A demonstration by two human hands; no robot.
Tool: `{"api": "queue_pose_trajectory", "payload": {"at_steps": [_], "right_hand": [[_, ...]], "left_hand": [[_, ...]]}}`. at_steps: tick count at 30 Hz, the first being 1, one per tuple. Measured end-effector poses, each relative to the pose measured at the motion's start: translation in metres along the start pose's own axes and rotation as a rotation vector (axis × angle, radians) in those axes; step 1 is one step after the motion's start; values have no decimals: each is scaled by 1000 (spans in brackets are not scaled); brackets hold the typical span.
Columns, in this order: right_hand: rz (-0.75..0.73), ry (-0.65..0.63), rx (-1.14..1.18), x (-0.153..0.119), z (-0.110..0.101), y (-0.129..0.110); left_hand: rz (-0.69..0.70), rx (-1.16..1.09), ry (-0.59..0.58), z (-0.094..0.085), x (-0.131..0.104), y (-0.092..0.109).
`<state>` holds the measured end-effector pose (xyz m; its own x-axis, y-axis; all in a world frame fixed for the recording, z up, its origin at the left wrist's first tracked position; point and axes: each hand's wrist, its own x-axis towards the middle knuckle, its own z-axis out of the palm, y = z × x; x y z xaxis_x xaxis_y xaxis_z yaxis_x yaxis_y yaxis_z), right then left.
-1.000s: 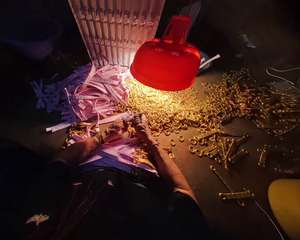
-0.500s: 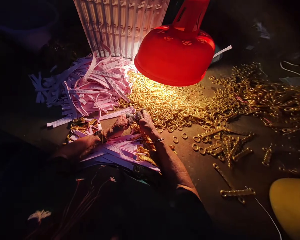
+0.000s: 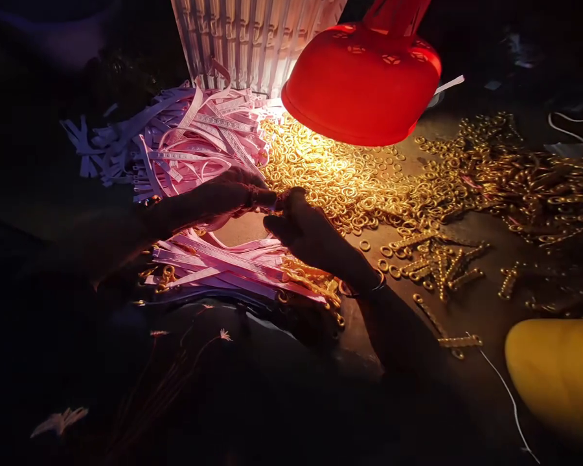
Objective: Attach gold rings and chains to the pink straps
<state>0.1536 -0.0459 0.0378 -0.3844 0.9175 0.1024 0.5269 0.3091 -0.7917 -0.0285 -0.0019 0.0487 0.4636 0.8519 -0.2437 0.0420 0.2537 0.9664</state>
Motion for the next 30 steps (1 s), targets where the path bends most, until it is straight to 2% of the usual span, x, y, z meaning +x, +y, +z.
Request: {"api": "queue_pose_trajectory", "payload": {"at_steps": [2, 6, 10, 14, 18, 24, 27, 30], "right_hand": [[11, -50, -151, -29, 15, -3], [126, -5, -379, -84, 46, 14], [247, 8, -290, -110, 61, 22], [300, 18, -71, -101, 63, 12], [309, -77, 57, -86, 61, 4], [318, -191, -27, -75, 57, 2], [308, -241, -64, -69, 49, -3], [289, -265, -138, -66, 41, -9]], "left_hand": [[-68, 32, -45, 4, -18, -14], [-132, -29, -131, 17, -45, -53], [-94, -168, -246, 26, -64, -73], [-65, -194, -196, 29, -70, -79], [-73, -162, -174, 28, -63, -88], [-162, -285, -206, 29, -53, -97], [-193, -266, -210, 30, -51, -90], [-219, -135, -176, 28, -51, -80]]}}
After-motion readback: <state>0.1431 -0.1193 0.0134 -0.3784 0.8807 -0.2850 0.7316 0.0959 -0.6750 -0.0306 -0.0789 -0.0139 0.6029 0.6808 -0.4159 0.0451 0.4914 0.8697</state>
